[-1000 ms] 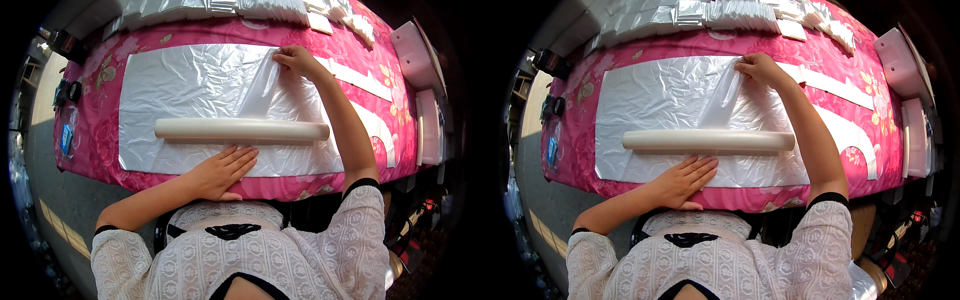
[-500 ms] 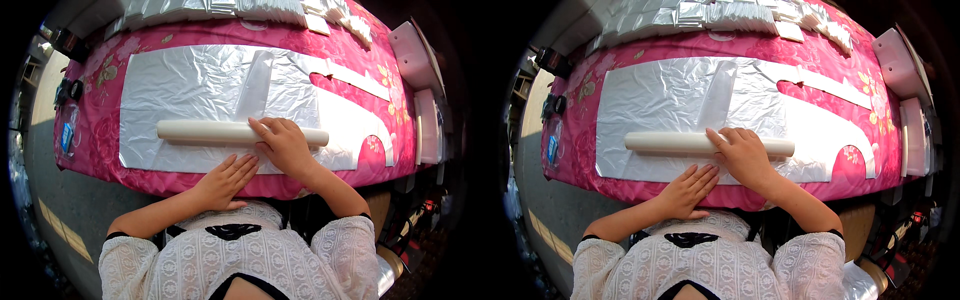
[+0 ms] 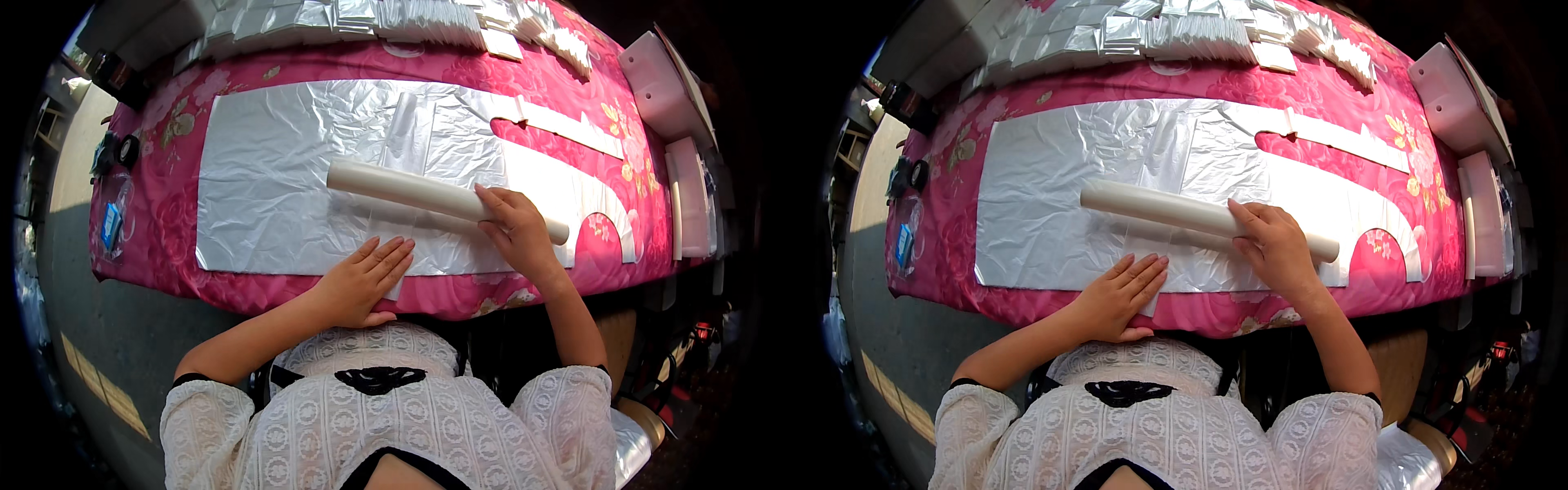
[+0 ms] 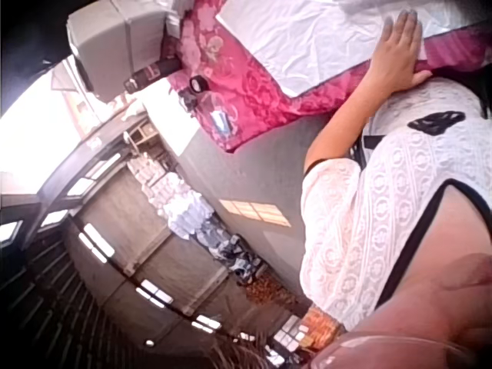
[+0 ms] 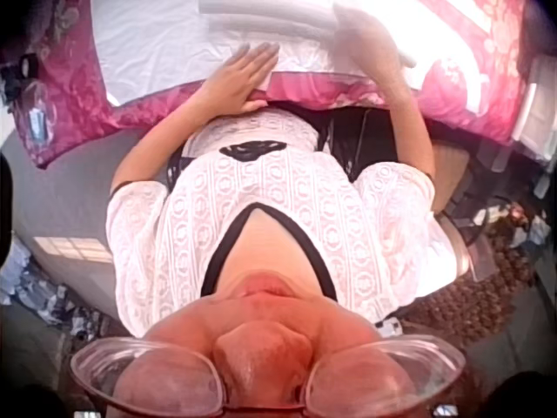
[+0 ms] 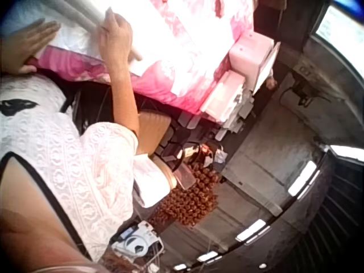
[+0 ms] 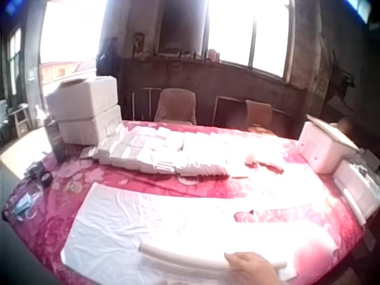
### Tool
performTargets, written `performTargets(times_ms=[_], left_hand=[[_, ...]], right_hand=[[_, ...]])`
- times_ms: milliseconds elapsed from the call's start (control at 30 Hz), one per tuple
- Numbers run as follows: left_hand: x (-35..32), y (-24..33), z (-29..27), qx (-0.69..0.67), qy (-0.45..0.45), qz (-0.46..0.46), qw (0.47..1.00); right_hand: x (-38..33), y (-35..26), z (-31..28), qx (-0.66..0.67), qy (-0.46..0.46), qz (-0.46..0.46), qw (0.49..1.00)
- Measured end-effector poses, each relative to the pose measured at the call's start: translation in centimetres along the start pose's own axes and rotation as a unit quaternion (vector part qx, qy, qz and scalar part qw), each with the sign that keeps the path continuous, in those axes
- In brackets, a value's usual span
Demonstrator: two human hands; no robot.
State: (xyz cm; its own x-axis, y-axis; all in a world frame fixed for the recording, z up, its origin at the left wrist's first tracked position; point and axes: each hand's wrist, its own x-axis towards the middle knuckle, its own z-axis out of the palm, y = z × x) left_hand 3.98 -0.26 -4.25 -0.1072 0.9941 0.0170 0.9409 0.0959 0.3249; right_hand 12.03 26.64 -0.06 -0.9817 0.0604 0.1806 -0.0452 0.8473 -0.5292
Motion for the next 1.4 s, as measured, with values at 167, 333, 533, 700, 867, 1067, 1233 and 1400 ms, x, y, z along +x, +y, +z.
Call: performTargets(times_ms=[167, 333, 533, 700, 867, 1067, 1233, 1400], left_hand=[[-0.4, 3.4, 3.2, 0.12, 0.053, -0.03, 0.991], [-0.2, 4.1, 3.7, 0.145, 0.06, -0.047, 0.986], [-0.9, 3.3, 2.5, 0.094, 0.083, 0.015, 0.992], [-2.7, 1.4, 0.9, -0.049, 0.115, 0.046, 0.991], [-2.8, 0.4, 0.2, -0.056, 0.114, 0.109, 0.986], [-2.0, -1.1, -1.1, -0.117, 0.215, 0.139, 0.959], [-0.6, -1.7, -2.0, -0.046, 0.108, -0.036, 0.992], [-0.3, -2.3, -2.0, -0.099, 0.133, -0.053, 0.985]], right_hand=[[0.9, -2.5, 2.9, -0.056, -0.034, -0.114, 0.991], [7.8, 0.2, 4.6, -0.067, 0.046, -0.108, 0.991], [15.1, 3.4, 5.4, -0.147, 0.136, -0.121, 0.972], [10.4, -0.4, 4.1, 0.023, 0.007, -0.155, 0.988], [3.0, -3.2, 5.6, 0.063, -0.162, -0.215, 0.961], [1.3, -3.7, 6.4, 0.043, -0.104, -0.211, 0.971], [0.9, -3.6, 7.5, 0.012, -0.03, -0.212, 0.977], [1.3, -2.9, 6.5, 0.017, -0.054, -0.187, 0.981]])
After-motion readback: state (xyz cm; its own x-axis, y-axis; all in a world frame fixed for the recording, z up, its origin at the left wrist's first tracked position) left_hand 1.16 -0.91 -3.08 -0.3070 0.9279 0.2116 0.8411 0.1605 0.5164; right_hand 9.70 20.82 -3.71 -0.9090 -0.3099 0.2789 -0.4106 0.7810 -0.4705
